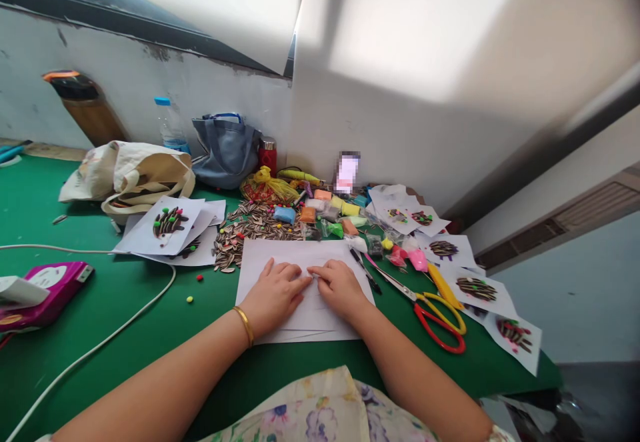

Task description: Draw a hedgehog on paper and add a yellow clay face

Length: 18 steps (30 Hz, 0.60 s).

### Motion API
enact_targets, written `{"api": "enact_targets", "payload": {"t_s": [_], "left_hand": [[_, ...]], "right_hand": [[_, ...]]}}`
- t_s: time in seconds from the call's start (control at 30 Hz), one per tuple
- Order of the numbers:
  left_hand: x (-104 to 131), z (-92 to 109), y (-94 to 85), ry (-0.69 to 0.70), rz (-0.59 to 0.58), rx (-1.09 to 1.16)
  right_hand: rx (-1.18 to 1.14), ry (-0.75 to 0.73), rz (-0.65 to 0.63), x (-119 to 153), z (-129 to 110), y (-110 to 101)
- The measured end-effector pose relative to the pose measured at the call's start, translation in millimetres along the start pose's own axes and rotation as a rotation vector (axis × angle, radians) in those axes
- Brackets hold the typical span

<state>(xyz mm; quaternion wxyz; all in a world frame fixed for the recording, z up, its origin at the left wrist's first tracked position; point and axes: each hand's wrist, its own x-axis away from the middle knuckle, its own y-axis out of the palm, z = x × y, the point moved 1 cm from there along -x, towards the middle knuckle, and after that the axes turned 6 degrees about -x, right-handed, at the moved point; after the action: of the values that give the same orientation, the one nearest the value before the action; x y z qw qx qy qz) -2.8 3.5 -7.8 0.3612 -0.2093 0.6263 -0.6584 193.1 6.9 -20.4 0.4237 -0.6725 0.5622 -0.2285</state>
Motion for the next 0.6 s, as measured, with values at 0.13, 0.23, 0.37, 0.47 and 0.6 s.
{"api": "enact_targets", "payload": {"t_s": [0.13,0.23,0.37,0.47,0.6], "left_hand": [[0,0,0.8,0.004,0.003,0.001],[0,0,0.6,0.004,0.001,0.001],[0,0,-1.7,0.003,-0.008,0.004],[0,0,-3.1,0.002,-0.009,0.014],[-2,-1,-2.2,-0.03,-0.002,0.035]], "right_hand": [[0.034,0.025,-0.013,0,-3,1],[-0.001,0.024,-0.004,-1,1,1],[-0.107,-0.002,0.049,-3,11,1],[-0.144,-0.021,0.058,-3,14,0],[-0.165,-0.029,0.052,-1,13,-1]]}}
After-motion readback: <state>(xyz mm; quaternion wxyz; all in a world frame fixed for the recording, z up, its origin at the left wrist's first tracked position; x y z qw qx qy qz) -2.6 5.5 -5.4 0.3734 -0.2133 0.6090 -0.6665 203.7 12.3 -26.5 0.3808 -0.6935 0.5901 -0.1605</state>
